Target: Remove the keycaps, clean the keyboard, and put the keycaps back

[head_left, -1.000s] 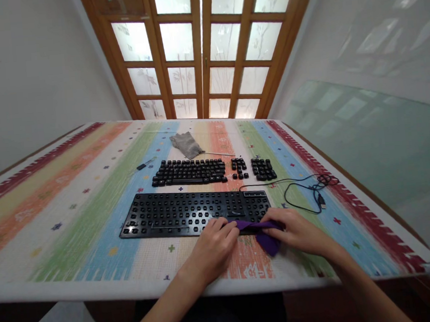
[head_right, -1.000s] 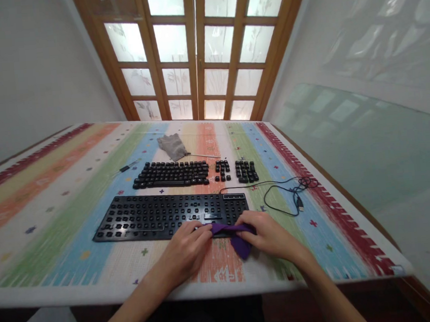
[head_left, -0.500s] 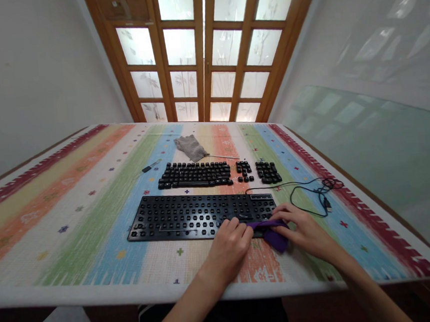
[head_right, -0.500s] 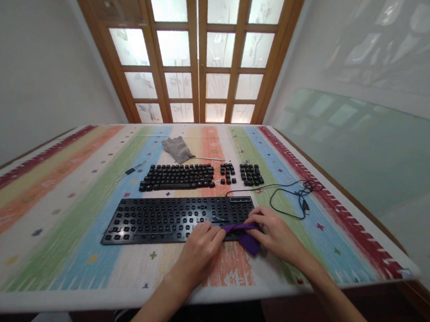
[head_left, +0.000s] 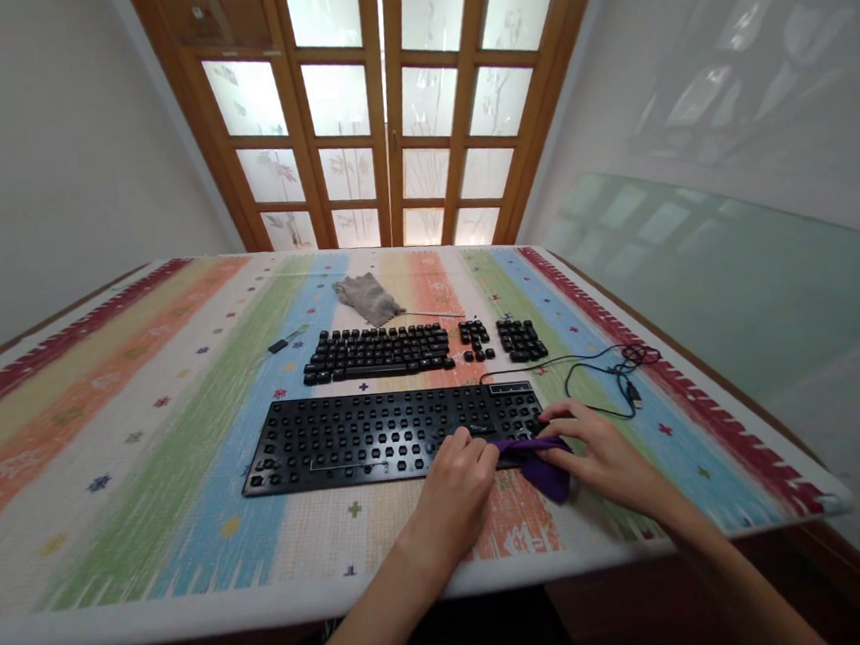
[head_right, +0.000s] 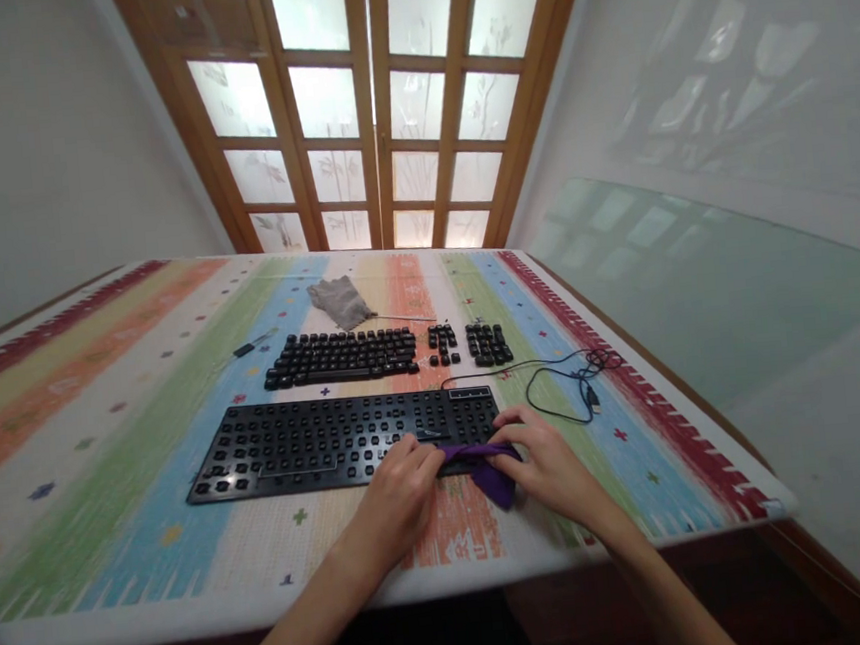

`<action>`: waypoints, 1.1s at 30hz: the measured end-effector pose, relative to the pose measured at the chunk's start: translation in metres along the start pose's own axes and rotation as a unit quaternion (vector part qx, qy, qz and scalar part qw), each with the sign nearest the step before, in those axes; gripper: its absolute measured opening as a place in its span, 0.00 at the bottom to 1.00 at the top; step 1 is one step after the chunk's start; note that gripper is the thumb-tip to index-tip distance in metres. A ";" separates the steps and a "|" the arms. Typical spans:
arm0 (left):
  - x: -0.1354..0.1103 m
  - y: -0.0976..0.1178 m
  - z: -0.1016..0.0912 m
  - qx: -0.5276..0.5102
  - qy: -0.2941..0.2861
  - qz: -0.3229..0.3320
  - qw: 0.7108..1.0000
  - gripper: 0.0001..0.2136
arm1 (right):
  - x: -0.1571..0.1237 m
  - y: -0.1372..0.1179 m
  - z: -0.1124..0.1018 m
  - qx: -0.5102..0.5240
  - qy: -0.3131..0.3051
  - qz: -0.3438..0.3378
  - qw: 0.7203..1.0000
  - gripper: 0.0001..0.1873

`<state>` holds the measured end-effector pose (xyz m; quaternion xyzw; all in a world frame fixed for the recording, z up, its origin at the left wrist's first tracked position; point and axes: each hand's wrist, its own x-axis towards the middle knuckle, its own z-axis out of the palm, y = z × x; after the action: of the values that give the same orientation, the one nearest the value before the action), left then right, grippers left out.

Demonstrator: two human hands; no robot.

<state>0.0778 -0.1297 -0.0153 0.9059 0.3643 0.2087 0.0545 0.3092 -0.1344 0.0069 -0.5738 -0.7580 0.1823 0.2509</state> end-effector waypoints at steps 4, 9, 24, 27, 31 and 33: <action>0.000 0.003 0.002 0.021 0.002 0.006 1.000 0.09 | -0.002 -0.003 0.000 -0.010 0.005 -0.009 1.000 0.09; 0.000 0.013 0.007 0.080 -0.008 0.027 0.996 0.06 | -0.002 -0.001 0.000 -0.007 0.023 0.011 1.000 0.09; 0.006 0.035 0.020 0.093 -0.019 0.036 0.995 0.08 | -0.005 0.029 -0.002 0.139 0.084 0.140 0.977 0.11; 0.007 0.038 0.022 0.104 -0.022 0.029 0.994 0.09 | -0.005 0.030 0.001 0.187 0.098 0.168 0.963 0.11; 0.011 0.042 0.027 0.114 -0.011 0.042 0.993 0.09 | -0.005 0.030 0.006 0.263 0.128 0.214 0.932 0.09; 0.014 0.046 0.031 0.112 -0.009 0.047 0.993 0.10 | -0.005 0.031 0.007 0.310 0.148 0.233 0.910 0.08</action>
<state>0.1296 -0.1521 -0.0268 0.9245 0.3415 0.1606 -0.0537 0.3301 -0.1310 -0.0173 -0.6475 -0.4623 0.3745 0.4763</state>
